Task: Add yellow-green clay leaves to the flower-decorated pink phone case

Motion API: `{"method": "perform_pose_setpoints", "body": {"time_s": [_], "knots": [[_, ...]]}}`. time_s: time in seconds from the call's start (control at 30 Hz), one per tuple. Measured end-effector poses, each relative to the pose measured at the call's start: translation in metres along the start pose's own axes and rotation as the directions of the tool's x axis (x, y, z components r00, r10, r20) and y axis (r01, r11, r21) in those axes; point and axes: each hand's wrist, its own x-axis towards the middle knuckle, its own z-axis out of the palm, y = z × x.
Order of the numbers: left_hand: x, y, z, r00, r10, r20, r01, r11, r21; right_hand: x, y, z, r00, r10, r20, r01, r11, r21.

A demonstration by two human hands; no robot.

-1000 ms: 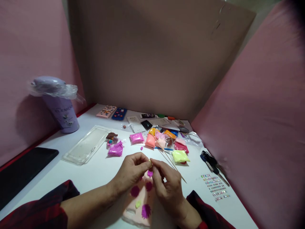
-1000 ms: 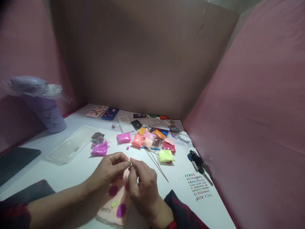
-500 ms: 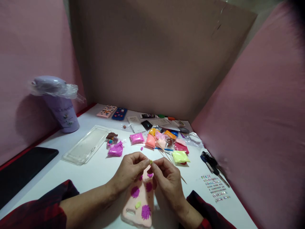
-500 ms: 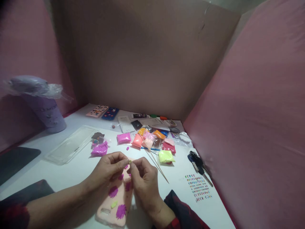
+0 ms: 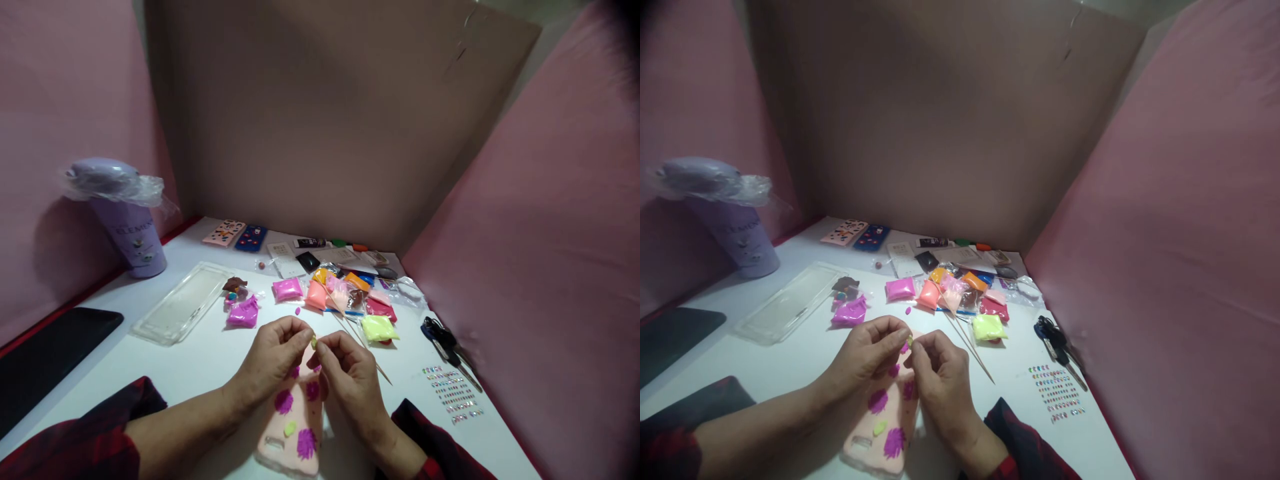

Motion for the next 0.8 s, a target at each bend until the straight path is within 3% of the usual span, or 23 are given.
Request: {"method": "perform_pose_setpoints", "body": {"time_s": [0.3,0.5,0.8], "knots": [[-0.0028,0.0040,0.0041,1.000,0.018,-0.005,-0.018,1.000,-0.004,-0.0005,-0.0034,-0.0003,1.000,-0.023,0.021,0.023,1.000,-0.003],[-0.0024,0.0034,0.0031,1.000,-0.026,0.017,0.027,0.997,-0.074,0.0007,0.0008,0.0009,0.999,0.034,-0.011,-0.032,0.992,0.123],[-0.0030,0.0061,0.0047,1.000,-0.002,-0.022,0.002,1.000,0.015,0.0018,0.0003,0.0005,0.999,0.027,-0.039,-0.022,0.992,0.125]]}}
